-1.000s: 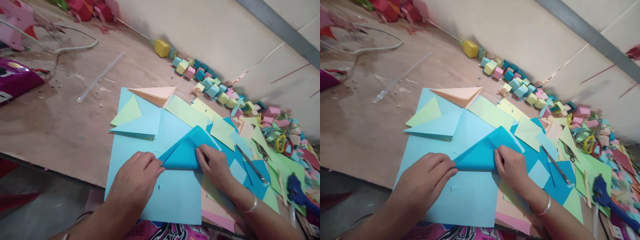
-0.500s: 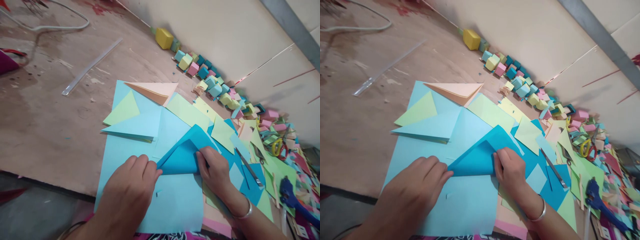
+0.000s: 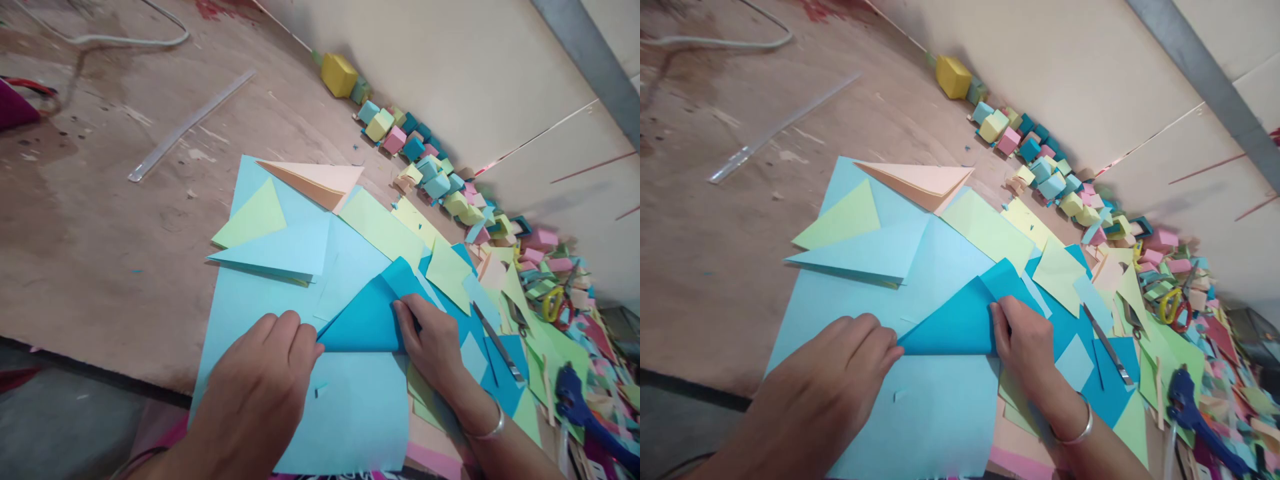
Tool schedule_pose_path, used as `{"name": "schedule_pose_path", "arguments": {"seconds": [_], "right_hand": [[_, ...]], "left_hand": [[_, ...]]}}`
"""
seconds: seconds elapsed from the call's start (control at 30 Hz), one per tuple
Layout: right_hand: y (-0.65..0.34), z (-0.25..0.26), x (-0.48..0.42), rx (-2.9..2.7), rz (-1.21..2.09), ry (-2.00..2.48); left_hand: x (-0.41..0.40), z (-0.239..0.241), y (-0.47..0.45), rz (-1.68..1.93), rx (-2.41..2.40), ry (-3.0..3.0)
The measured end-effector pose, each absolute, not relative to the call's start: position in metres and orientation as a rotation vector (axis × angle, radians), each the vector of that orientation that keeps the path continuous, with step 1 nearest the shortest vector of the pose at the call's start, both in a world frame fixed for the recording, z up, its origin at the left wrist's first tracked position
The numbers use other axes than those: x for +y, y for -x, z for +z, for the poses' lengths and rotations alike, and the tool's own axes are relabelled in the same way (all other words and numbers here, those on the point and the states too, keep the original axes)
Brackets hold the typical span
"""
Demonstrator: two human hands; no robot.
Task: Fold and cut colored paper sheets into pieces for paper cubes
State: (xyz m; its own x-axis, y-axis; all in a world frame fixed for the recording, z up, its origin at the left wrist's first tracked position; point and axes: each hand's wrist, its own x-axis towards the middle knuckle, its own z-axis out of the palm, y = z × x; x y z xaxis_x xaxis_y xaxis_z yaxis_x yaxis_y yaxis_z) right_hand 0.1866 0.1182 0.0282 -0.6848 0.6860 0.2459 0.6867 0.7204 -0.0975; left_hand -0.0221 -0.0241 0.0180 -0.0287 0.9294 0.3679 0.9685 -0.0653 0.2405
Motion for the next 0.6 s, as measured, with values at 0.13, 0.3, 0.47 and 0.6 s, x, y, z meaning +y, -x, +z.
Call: {"name": "schedule_pose_path", "arguments": {"seconds": [0.13, 0.3, 0.47, 0.6], "right_hand": [[-0.1868, 0.0287, 0.1164, -2.667, -0.003, 1.077], [-0.1875, 0.0271, 0.1167, -2.681, -0.018, 1.071], [-0.1877, 0.0265, 0.1164, -2.703, -0.034, 1.074], [-0.1866, 0.0274, 0.115, -2.707, -0.072, 1.068]], "left_hand": [[-0.0232, 0.0177, 0.0227, -0.694, -2.08, 2.11], [-0.0214, 0.0163, 0.023, -0.721, -2.106, 2.034], [-0.0212, 0.0155, 0.0227, -0.751, -2.12, 2.051], [-0.0236, 0.0149, 0.024, -0.764, -2.156, 2.07]]}}
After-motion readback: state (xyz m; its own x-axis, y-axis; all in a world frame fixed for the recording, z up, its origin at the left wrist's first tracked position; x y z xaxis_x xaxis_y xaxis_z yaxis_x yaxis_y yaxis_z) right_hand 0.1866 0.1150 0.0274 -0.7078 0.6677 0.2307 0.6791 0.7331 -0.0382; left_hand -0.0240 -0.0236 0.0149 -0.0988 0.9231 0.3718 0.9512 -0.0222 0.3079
